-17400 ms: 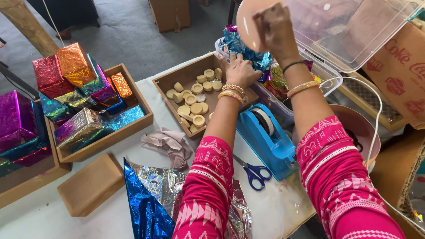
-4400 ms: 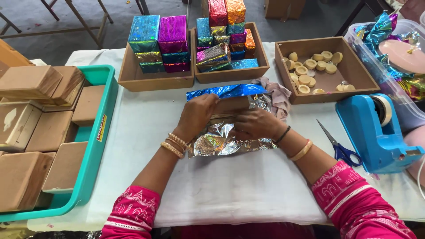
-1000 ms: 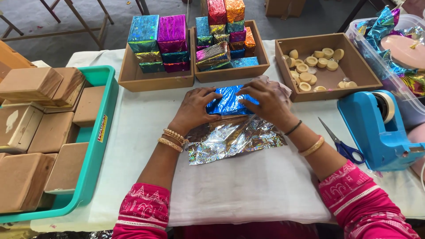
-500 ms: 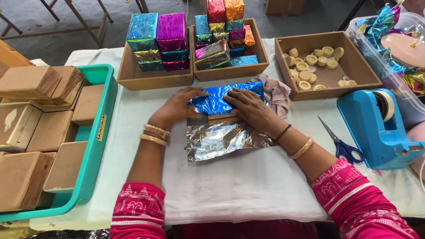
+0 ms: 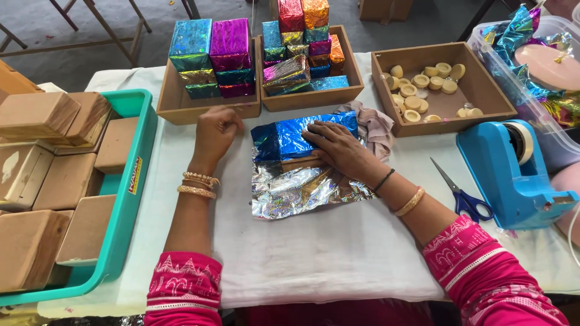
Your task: Wrapping small rectangular gift boxes with shiny decorative paper and securing them with tape.
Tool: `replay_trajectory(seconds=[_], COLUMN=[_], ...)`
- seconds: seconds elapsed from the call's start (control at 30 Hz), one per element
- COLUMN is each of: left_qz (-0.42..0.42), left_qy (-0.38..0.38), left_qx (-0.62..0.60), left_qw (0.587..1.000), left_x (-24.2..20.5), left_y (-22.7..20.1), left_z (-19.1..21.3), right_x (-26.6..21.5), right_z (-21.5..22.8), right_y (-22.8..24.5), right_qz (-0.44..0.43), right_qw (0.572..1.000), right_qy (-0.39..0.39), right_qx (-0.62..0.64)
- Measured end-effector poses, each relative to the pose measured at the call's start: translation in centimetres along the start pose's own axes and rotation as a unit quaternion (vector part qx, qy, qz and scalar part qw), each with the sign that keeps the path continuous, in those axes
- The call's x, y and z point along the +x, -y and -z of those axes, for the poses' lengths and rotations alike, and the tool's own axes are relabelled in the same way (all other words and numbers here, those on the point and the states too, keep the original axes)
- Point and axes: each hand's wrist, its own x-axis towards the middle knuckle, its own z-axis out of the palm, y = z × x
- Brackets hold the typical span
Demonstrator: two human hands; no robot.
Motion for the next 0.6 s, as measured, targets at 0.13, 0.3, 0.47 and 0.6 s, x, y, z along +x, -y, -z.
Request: replay_trajectory(seconds=[0.13, 0.3, 0.47, 0.6], left_qz=[-0.122, -0.178, -0.130, -0.123], left_qy=[-0.019, 0.134, 0.160, 0.152], left_qx=[0.002, 0.117, 0.138, 0.124], left_qw=[0.992, 0.968, 0.969, 0.973], left_x=[0.6, -0.8, -1.4, -1.4], left_y=[-4.1, -6.5, -5.0, -5.2], left_z=[-2.9, -6.1, -6.6, -6.4], right_x=[0.0, 0.0, 0.4, 0.5], right_z=[-0.1, -0.3, 1.0, 2.2], right_y=[-0.3, -0.7, -0.5, -0.6], right_qz=[0.000, 0.006, 0.005, -0.010], right_qw=[1.000, 1.000, 1.000, 0.998], right_qy=[0.002, 0.009, 0.027, 0.062], right_qx=[-0.001, -0.004, 0.004, 0.007])
